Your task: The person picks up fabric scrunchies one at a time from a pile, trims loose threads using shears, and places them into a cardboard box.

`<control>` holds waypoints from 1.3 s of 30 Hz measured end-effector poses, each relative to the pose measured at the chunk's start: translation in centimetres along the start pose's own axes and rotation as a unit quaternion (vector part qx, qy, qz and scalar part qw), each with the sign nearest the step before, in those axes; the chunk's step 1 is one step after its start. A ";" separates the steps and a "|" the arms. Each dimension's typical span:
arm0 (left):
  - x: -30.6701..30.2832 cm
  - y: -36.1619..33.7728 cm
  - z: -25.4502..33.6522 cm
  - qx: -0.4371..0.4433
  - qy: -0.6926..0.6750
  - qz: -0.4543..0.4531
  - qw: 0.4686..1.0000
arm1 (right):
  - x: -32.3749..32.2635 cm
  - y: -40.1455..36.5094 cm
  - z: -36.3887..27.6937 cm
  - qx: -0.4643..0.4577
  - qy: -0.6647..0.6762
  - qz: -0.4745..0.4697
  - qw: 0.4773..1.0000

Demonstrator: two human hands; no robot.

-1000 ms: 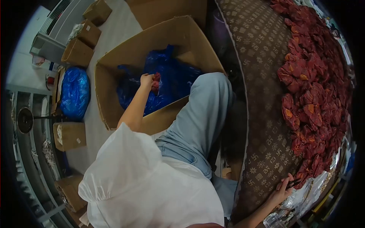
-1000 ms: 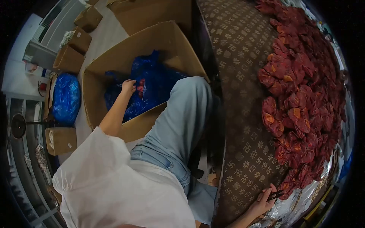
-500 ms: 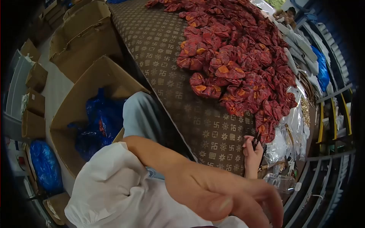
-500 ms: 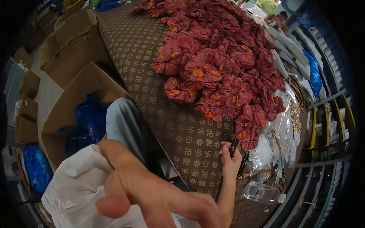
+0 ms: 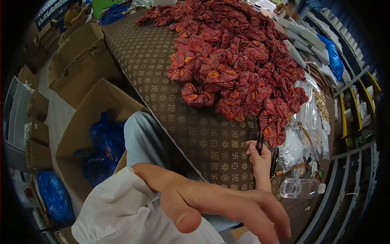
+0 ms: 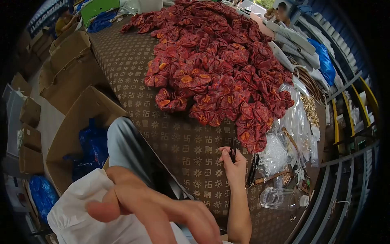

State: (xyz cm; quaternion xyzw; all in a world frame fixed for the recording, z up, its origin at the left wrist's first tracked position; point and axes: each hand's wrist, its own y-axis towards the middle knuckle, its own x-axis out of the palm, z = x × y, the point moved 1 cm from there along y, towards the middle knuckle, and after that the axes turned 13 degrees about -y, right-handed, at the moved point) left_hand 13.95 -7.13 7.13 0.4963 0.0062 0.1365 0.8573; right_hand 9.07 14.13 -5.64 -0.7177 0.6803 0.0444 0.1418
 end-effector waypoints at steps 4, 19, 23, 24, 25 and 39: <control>-0.4 -0.2 0.4 0.001 0.038 -0.016 0.999 | -0.1 0.0 -0.1 0.000 -0.012 0.005 1.000; -0.5 -1.2 -2.5 -0.055 0.160 0.003 0.986 | -0.1 0.0 0.4 0.002 0.023 0.022 0.999; 0.0 -0.6 -3.9 -0.065 0.207 -0.018 0.976 | -0.2 0.2 0.2 -0.005 0.031 0.017 0.999; 0.5 -0.6 -3.8 -0.069 0.220 -0.023 0.973 | -0.1 0.2 0.1 -0.004 0.035 0.016 0.999; 0.0 -1.0 -3.4 -0.070 0.226 -0.025 0.971 | -0.1 0.1 0.1 -0.005 0.041 0.018 0.999; -13.6 -11.5 -3.5 -0.228 0.636 0.303 0.672 | -0.4 -0.7 -0.6 -0.036 -0.011 0.032 0.999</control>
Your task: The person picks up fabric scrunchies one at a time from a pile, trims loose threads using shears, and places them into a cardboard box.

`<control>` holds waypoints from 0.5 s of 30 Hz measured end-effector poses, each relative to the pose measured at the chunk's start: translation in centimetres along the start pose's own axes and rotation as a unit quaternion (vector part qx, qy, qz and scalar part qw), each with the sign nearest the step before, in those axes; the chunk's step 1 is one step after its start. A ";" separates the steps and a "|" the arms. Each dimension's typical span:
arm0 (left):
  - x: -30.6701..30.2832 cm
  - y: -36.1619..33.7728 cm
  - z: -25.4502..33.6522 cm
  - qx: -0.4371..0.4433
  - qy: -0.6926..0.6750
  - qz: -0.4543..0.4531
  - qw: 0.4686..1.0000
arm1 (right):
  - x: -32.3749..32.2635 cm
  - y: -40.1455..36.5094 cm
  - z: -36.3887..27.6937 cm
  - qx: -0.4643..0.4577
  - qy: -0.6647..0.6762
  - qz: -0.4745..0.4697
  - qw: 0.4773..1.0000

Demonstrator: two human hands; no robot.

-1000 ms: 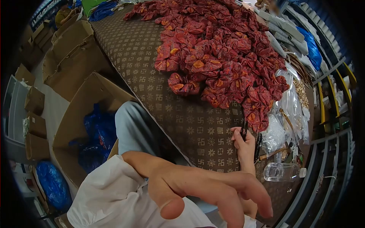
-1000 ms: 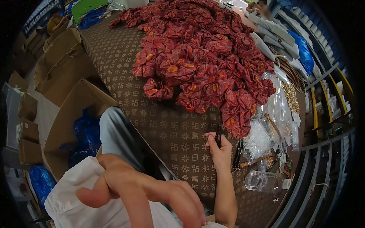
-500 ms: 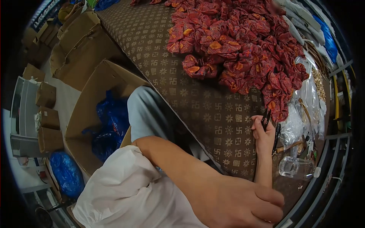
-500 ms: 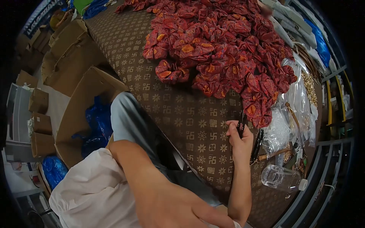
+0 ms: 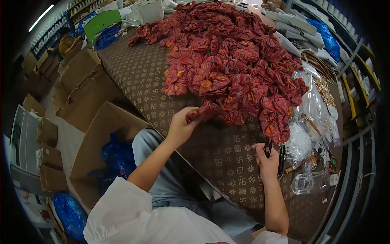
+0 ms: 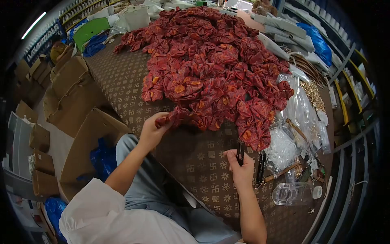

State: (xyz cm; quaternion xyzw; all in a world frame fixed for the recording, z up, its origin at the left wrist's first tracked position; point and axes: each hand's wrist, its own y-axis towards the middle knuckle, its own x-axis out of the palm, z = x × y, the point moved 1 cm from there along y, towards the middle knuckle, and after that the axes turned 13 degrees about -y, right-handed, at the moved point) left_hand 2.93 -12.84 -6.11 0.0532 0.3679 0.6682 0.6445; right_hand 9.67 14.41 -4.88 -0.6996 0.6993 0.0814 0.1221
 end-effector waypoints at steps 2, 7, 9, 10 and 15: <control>1.5 -1.5 3.6 -0.207 -0.304 -0.046 0.929 | 0.2 -0.2 -0.5 -0.052 0.017 0.045 0.997; 6.4 -4.0 7.9 -0.218 -0.489 -0.161 0.829 | 2.1 -1.3 -2.8 -0.129 -0.036 -0.024 0.991; 6.6 -3.8 8.5 -0.250 -0.551 -0.195 0.772 | 1.8 -1.9 -3.6 -0.057 -0.003 -0.032 0.998; 6.6 -3.7 8.4 -0.249 -0.546 -0.182 0.779 | 1.4 -1.9 -3.4 -0.063 -0.001 -0.046 0.997; 6.6 -2.9 10.2 -0.419 -0.748 -0.032 0.514 | 1.4 -1.9 -2.1 -0.053 0.058 0.039 0.996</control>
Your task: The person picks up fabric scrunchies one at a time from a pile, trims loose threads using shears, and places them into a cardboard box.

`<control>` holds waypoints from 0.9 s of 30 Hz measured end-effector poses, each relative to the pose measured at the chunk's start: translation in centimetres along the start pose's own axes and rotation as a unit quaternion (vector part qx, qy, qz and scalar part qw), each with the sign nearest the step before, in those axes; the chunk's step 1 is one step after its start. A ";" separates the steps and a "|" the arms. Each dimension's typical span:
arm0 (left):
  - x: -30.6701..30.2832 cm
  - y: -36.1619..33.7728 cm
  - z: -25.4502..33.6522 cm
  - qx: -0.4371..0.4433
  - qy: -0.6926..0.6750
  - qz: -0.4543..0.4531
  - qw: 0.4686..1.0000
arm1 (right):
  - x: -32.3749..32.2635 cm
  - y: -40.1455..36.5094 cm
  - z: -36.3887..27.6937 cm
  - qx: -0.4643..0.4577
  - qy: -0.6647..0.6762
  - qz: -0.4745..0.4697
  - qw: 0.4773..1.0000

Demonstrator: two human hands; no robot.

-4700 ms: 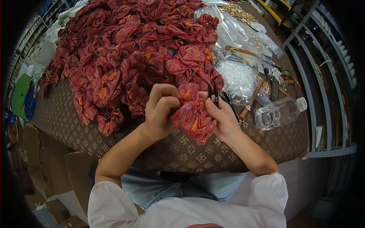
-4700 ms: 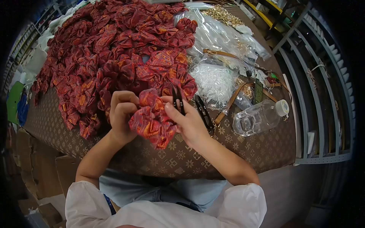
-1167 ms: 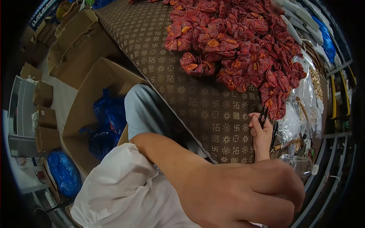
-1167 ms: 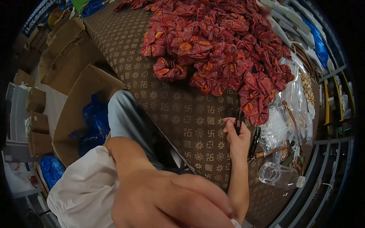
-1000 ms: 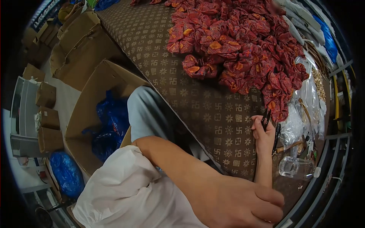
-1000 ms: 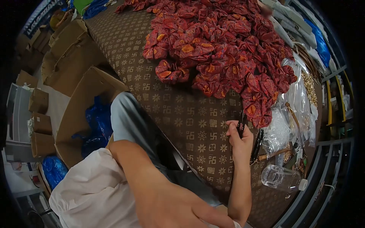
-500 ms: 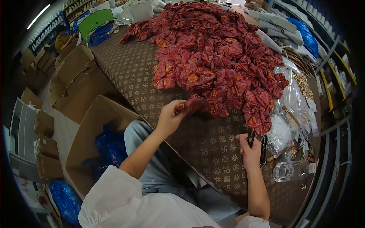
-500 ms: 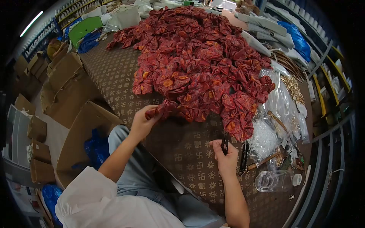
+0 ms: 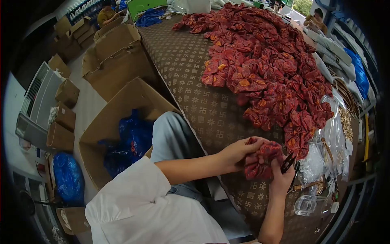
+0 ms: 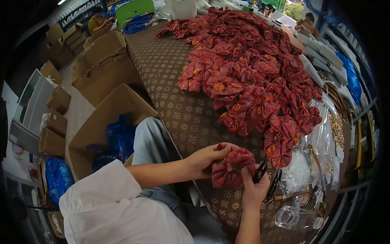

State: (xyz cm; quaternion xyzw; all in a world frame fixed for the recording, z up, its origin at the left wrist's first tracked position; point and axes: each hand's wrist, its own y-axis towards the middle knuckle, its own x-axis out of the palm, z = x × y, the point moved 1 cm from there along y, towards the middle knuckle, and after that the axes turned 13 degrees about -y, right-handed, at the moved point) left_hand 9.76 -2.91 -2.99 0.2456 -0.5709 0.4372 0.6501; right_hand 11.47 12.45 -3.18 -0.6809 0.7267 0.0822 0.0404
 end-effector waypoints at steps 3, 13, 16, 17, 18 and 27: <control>-1.3 0.2 0.2 -0.096 -0.056 -0.099 0.989 | 0.0 -0.3 -0.4 -0.021 0.075 0.039 0.996; 0.7 0.1 1.0 -0.056 0.193 -0.050 0.978 | -2.0 -0.3 0.0 0.066 0.327 -0.005 0.943; 0.9 0.1 0.8 -0.022 0.182 -0.025 0.983 | -1.0 -0.4 -0.1 0.063 0.320 -0.024 0.945; 0.9 0.0 0.7 -0.010 0.156 -0.006 0.988 | -1.0 -0.5 -0.2 0.073 0.267 -0.040 0.960; 1.1 0.2 0.5 -0.017 0.157 -0.003 0.988 | -1.0 -0.7 -0.4 0.084 0.214 -0.057 0.972; 1.1 0.9 -0.7 0.028 0.360 0.071 0.930 | -2.2 -0.2 -1.9 -0.153 -0.171 0.025 0.973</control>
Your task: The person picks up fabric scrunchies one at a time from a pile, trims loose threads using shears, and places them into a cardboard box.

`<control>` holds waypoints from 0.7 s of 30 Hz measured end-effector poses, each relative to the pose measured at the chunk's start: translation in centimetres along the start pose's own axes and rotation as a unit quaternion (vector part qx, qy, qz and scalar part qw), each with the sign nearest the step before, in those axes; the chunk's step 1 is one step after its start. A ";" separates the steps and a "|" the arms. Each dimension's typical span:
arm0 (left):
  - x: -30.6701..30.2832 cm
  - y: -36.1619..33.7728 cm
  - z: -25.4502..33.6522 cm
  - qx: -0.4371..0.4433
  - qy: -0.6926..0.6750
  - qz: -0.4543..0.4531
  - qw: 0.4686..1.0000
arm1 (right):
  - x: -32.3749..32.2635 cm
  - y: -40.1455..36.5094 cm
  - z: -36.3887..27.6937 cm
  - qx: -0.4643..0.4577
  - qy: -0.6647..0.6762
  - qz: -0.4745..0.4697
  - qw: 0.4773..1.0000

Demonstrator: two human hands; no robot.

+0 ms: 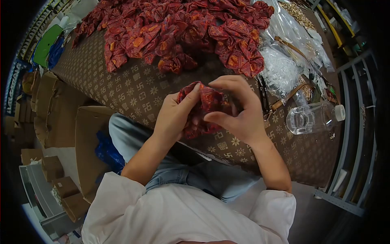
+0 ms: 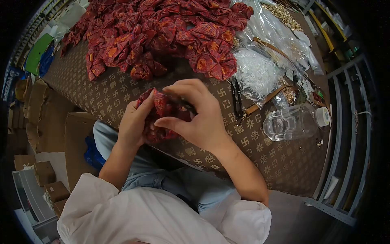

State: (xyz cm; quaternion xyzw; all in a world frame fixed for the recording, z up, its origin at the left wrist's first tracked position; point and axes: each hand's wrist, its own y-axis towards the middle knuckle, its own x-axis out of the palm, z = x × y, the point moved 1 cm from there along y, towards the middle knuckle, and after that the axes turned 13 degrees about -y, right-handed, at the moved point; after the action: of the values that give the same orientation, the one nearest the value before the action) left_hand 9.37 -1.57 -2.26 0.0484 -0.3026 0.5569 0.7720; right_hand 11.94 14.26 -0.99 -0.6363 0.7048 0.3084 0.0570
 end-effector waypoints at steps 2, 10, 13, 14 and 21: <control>0.5 0.0 0.2 -0.062 -0.126 -0.054 0.989 | 1.0 -0.2 1.1 0.002 0.042 -0.027 0.999; 1.3 0.2 0.4 0.004 -0.155 -0.110 0.982 | -0.8 -0.1 0.9 0.171 0.423 0.012 0.890; 2.0 0.1 0.3 0.036 -0.161 -0.111 0.980 | -0.7 -0.4 1.4 0.198 0.459 0.027 0.866; 2.3 0.1 0.4 0.055 -0.155 -0.102 0.981 | -0.9 -0.3 1.2 0.197 0.454 0.027 0.869; 3.4 2.1 1.7 0.050 -0.120 -0.163 0.978 | -2.0 0.3 0.6 0.174 0.543 0.002 0.822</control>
State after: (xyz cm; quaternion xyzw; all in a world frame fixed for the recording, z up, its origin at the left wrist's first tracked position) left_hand 7.53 1.38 0.35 0.2025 -0.3527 0.4281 0.8070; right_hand 11.87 16.32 -0.44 -0.6792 0.6648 -0.2147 -0.2252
